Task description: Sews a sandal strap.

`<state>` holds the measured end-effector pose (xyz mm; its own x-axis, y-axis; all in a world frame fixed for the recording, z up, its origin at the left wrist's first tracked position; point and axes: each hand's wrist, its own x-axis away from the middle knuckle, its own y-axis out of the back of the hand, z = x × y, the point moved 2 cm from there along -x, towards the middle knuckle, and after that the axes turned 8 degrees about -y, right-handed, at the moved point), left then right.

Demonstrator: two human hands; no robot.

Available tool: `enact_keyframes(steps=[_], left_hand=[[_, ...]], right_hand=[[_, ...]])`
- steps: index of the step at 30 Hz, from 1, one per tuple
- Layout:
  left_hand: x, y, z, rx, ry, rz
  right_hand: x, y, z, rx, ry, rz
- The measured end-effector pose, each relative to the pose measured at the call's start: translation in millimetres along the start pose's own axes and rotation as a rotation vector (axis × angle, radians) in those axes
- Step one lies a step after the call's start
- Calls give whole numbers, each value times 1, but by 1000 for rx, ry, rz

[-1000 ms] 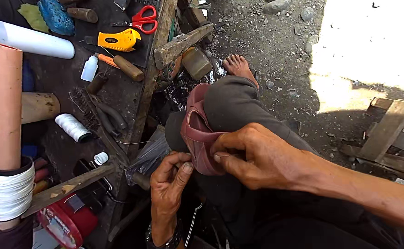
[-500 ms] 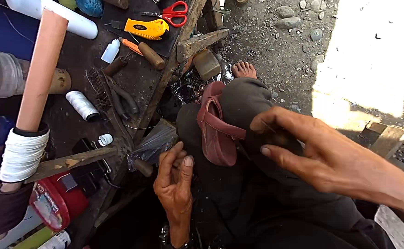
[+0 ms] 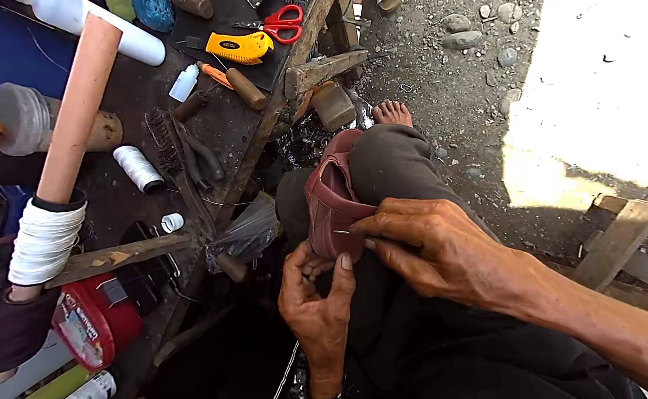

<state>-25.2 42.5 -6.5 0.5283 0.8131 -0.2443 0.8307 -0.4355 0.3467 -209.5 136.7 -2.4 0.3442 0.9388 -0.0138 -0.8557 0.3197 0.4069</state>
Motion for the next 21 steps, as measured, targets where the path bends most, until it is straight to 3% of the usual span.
enact_keyframes(steps=[21], left_hand=[[1, -2, 1, -1, 14, -4]], right_hand=[[-6, 4, -3, -19, 24, 39]])
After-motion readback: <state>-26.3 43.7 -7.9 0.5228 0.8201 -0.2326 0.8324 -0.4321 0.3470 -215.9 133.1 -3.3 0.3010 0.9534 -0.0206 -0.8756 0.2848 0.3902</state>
